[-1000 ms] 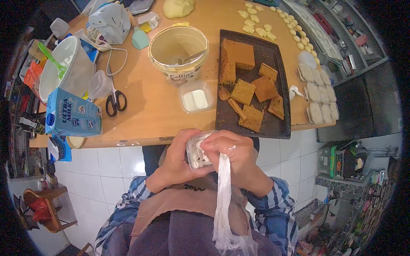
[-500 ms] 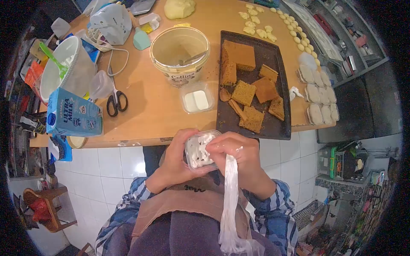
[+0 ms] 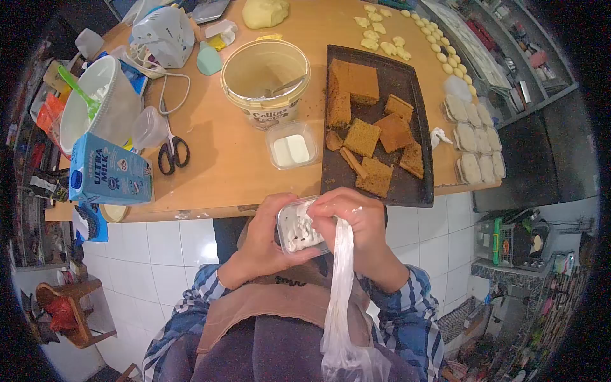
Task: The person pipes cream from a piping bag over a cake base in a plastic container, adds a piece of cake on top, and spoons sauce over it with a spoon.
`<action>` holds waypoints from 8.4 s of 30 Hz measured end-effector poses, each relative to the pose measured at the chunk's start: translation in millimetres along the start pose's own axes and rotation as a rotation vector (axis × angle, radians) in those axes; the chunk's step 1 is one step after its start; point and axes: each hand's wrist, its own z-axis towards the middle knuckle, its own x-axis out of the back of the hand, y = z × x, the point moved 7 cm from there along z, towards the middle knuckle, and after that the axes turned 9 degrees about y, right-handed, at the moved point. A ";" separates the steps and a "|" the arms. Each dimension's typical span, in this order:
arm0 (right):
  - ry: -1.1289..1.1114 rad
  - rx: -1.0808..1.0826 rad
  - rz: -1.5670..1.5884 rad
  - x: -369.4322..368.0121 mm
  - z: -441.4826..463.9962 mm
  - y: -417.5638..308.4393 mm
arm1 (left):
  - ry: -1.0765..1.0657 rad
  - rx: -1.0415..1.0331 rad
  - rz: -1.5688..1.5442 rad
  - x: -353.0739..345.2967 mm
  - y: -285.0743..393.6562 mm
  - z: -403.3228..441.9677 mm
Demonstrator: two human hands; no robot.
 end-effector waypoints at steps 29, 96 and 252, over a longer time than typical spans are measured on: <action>-0.189 -0.075 0.012 -3.3 -5.3 -7.7 | 0.045 0.006 -0.002 6.8 2.6 5.6; -0.100 -0.666 0.901 13.7 0.0 39.0 | 0.548 0.337 0.446 112.2 -51.9 -18.1; -0.092 -0.250 0.176 -19.7 14.2 11.5 | 0.266 -0.048 -0.249 -11.9 -22.4 -4.7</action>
